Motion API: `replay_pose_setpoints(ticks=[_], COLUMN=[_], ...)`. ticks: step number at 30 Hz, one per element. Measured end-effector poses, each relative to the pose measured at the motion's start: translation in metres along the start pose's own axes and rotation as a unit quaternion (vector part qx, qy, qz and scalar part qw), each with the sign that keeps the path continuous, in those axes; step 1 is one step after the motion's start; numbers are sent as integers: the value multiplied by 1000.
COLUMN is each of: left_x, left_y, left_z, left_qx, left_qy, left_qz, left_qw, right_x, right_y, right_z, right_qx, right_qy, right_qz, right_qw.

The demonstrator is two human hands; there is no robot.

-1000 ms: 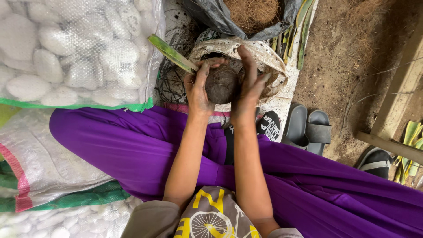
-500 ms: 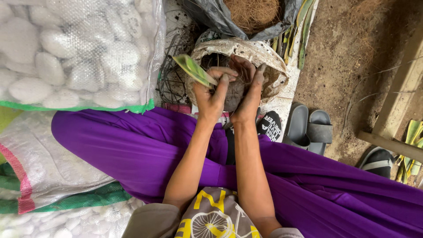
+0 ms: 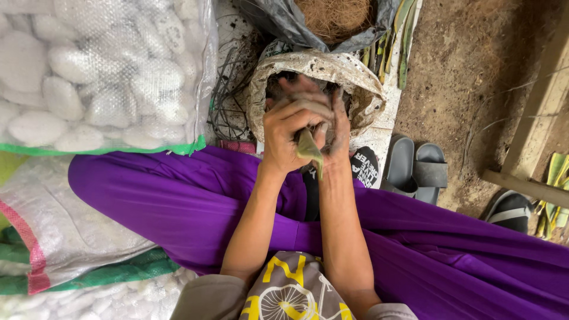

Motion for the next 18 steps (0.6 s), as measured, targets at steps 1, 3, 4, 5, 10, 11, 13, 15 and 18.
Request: replay_pose_setpoints(ticks=[1,3,4,5,10,11,13,15,18], left_x=[0,3,4,2,-4,-7,-11,-17,-24], left_y=[2,4,2,0,-15,-18,-30,-40,-43], left_z=[-3,-8,-9,-11,-9,-8,-3,18,36], left_qx=[69,202,196,193,142,115,-75,-392,-515], left_qy=[21,64,49,36,83,104,128,106,171], left_qz=[21,68,48,26,-27,-45,-118,-220,-226], left_qw=[997,975,978,980,986,987,982,887,809], right_x=[-3,-7,-6,-5,-7,-9,-7,-8,-8], right_y=[2,5,5,7,6,3,-2,-7,-7], right_z=[-3,-9,-13,-15,-3,1,8,13,24], right_qx=[43,125,86,47,-57,-98,-169,-228,-383], right_qy=[5,12,49,84,73,73,96,150,176], right_qz=[-5,-18,-32,-43,-94,-129,-208,-291,-308], right_qw=[999,992,995,994,991,984,959,917,853])
Point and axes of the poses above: each hand's wrist, its own x-axis towards the middle knuckle, its own z-axis out of the palm, y = z × x, the point moved 3 cm from there along x, towards the middle knuckle, and after that the axes turned 4 degrees about -y, right-handed, at the moved point
